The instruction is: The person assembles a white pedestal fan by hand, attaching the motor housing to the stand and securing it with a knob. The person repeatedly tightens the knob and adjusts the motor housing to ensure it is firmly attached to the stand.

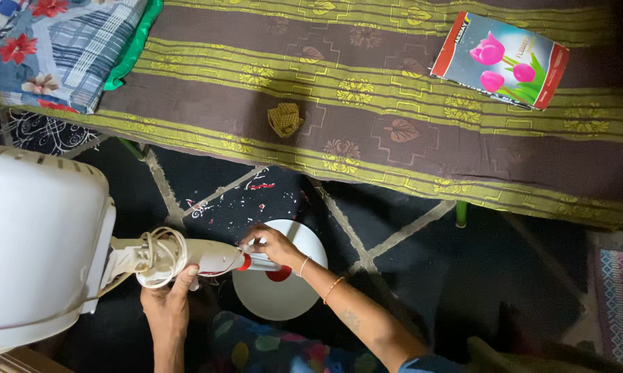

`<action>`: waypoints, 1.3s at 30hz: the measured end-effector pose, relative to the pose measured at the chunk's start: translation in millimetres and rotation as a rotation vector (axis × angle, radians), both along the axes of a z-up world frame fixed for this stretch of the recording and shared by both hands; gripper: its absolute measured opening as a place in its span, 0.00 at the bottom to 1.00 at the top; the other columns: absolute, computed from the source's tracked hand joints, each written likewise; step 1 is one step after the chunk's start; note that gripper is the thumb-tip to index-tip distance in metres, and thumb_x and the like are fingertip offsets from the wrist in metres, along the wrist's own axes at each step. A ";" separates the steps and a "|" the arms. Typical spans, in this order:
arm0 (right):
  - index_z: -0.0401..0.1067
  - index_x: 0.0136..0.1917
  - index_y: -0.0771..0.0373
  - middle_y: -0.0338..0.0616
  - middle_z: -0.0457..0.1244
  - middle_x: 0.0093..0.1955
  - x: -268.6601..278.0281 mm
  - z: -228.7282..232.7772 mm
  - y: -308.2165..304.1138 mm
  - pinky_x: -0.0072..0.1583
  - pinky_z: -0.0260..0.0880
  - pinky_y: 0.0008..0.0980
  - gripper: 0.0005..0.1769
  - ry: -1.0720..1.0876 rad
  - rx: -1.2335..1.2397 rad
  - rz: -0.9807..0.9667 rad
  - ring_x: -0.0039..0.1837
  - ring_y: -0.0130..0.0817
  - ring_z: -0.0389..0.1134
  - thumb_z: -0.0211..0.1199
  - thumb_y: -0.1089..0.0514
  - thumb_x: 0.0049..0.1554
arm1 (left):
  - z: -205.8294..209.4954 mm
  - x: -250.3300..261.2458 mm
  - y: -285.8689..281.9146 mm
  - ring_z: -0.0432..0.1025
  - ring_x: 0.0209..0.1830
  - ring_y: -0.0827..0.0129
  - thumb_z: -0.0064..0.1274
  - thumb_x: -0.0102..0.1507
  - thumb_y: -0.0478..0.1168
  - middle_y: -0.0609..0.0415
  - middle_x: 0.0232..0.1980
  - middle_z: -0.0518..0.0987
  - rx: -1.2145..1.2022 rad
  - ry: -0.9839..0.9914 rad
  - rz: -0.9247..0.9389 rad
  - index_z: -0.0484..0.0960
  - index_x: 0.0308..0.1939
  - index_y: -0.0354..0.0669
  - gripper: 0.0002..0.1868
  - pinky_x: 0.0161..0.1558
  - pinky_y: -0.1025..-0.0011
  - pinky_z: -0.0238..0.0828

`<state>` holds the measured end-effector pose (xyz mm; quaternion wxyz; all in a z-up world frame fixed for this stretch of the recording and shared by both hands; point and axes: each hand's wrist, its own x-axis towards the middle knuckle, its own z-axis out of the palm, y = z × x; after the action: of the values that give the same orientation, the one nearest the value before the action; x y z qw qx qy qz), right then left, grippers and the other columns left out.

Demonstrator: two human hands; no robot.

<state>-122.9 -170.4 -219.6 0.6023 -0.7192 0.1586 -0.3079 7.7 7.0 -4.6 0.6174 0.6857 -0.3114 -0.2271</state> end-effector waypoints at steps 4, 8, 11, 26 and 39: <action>0.80 0.55 0.57 0.39 0.69 0.58 -2.0 -3.0 8.5 0.61 0.73 0.32 0.12 -0.065 0.221 -0.009 0.61 0.29 0.69 0.64 0.55 0.59 | 0.1 0.7 0.0 0.75 0.51 0.71 0.62 0.61 0.33 0.50 0.53 0.81 -0.012 -0.046 -0.015 0.79 0.57 0.32 0.21 0.54 0.73 0.70; 0.75 0.60 0.54 0.41 0.69 0.62 -1.8 40.5 8.3 0.53 0.73 0.34 0.19 0.286 0.684 -0.031 0.55 0.32 0.69 0.64 0.48 0.58 | -2.7 1.8 -0.2 0.74 0.50 0.71 0.63 0.61 0.33 0.51 0.53 0.81 -0.014 -0.060 -0.014 0.79 0.57 0.31 0.21 0.53 0.73 0.70; 0.76 0.60 0.55 0.46 0.70 0.59 -3.0 47.7 6.0 0.52 0.73 0.34 0.20 0.377 0.507 0.004 0.54 0.33 0.70 0.65 0.47 0.58 | -3.8 1.6 1.7 0.74 0.49 0.71 0.63 0.61 0.33 0.51 0.52 0.81 -0.011 -0.022 -0.018 0.79 0.57 0.32 0.21 0.50 0.73 0.70; 0.76 0.60 0.58 0.45 0.70 0.55 -0.6 26.0 6.5 0.50 0.70 0.36 0.20 0.431 0.503 -0.021 0.51 0.36 0.68 0.60 0.47 0.60 | 3.8 -2.1 -3.4 0.71 0.36 0.74 0.64 0.60 0.34 0.54 0.44 0.81 0.053 -0.033 0.009 0.80 0.53 0.32 0.19 0.38 0.74 0.68; 0.77 0.61 0.59 0.55 0.70 0.57 -2.5 23.9 3.6 0.41 0.62 0.34 0.24 0.546 0.638 0.016 0.42 0.37 0.61 0.55 0.39 0.66 | -1.9 1.8 -8.5 0.75 0.53 0.69 0.65 0.58 0.36 0.51 0.55 0.82 0.013 -0.117 -0.026 0.78 0.58 0.34 0.25 0.58 0.69 0.70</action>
<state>-125.4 -166.8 -195.7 0.7333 -0.5529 0.3941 -0.0366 9.5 -1.5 -6.5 0.5907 0.6978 -0.3543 -0.1967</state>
